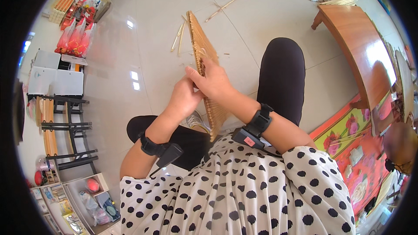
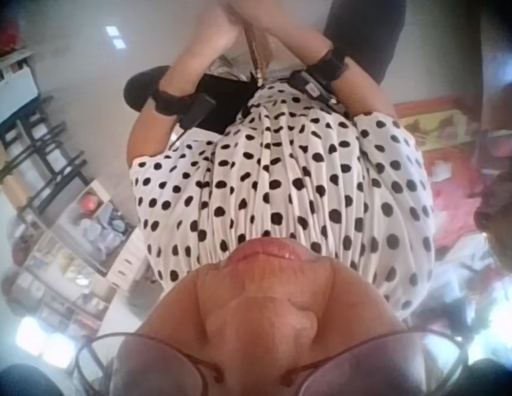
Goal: The person sits on the floor and weaves a basket using thin wooden strips and a white string. They repeatedly thread the string through the strips, pull it tight, and adjust the basket's shape.
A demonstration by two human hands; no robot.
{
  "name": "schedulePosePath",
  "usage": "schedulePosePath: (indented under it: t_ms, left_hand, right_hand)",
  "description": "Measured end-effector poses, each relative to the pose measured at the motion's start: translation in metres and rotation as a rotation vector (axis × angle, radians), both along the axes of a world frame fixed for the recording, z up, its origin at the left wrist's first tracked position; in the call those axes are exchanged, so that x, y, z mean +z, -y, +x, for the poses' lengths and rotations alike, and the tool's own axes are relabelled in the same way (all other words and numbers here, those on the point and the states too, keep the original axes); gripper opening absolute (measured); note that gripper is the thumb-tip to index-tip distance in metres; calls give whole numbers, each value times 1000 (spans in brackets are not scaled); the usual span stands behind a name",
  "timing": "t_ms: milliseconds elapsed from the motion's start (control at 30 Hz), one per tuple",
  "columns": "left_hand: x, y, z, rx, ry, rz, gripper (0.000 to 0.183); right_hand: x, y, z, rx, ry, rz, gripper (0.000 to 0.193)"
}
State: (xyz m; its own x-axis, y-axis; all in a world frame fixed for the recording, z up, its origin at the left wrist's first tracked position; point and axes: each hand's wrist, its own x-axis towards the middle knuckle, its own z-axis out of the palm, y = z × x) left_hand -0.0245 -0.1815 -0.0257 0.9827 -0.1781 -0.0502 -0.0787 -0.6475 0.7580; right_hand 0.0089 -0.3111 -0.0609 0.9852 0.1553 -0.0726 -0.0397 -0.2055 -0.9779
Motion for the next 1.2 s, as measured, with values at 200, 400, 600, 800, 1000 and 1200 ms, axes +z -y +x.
schedulePosePath:
  t_ms: [200,400,600,800,1000,1200]
  left_hand:
    - [-7,38,-20,-42,299,-58,35]
    - [-52,38,-15,106,211,-231,27]
    - [-66,21,6,120,349,-240,21]
    - [-77,22,29,242,191,-470,12]
    - [-87,18,77,313,281,-607,14]
    - [-84,20,94,252,291,-627,11]
  right_hand:
    - [10,38,14,65,-164,69,67]
    - [6,55,32,110,-171,-177,48]
    - [-1,56,56,166,-189,-199,34]
    - [5,52,69,163,-183,-325,39]
    - [-4,49,82,81,25,-519,40]
    - [6,39,83,56,39,-641,43]
